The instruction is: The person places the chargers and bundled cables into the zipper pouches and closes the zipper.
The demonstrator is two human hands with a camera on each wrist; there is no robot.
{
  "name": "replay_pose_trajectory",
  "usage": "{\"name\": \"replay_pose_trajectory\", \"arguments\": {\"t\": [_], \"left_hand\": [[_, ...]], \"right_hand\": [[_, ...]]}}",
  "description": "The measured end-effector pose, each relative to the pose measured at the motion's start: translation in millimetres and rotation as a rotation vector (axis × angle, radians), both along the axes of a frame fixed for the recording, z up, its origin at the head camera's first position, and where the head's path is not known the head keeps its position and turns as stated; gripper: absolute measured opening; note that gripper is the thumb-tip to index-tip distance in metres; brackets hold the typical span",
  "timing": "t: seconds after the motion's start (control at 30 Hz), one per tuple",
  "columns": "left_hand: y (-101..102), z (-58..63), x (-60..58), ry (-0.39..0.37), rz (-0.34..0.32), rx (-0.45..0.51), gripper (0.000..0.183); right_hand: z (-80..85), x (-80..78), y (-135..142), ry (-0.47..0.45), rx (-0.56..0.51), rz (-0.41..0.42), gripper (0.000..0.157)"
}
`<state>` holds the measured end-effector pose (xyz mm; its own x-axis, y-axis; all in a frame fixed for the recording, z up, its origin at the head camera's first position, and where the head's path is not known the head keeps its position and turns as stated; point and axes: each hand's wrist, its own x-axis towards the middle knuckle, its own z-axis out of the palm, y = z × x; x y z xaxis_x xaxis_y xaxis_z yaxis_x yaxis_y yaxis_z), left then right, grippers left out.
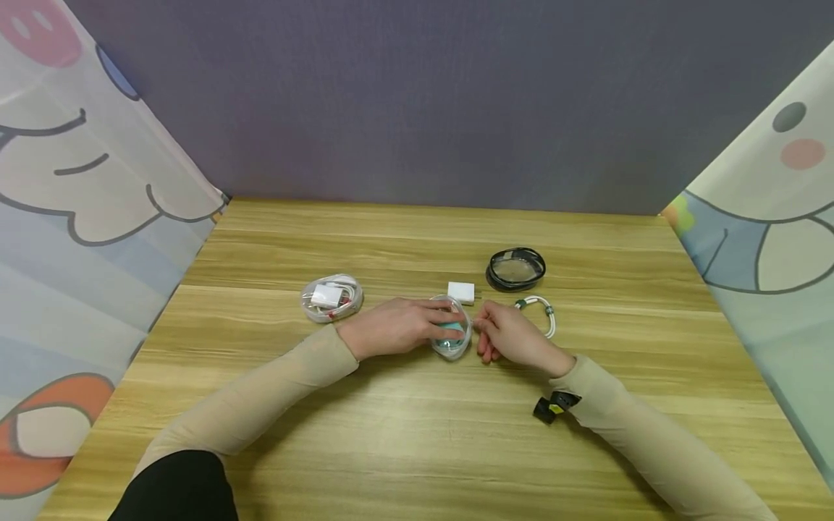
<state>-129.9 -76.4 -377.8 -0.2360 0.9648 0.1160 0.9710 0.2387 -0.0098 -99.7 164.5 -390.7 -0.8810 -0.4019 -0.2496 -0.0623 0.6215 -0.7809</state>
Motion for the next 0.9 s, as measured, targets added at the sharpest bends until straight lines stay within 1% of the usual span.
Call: {"name": "replay_pose_trajectory", "arguments": {"t": [0.17,0.6,0.9], "left_hand": [[0.4,0.7,0.9,-0.035,0.028,-0.02,0.049],[0.8,-0.9,-0.1,-0.043,0.035,-0.018,0.051],[0.4,-1.4,-0.1,-0.053,0.057,-0.026,0.051]], "right_hand": [[-0.1,2.4,0.9,-0.021,-0.029,0.008,0.017],[1.4,10.1,1.5,-0.044,-0.054,0.002,0.018],[2.4,17.8,1.6,-0.066,-0.064,0.01,0.017]]}}
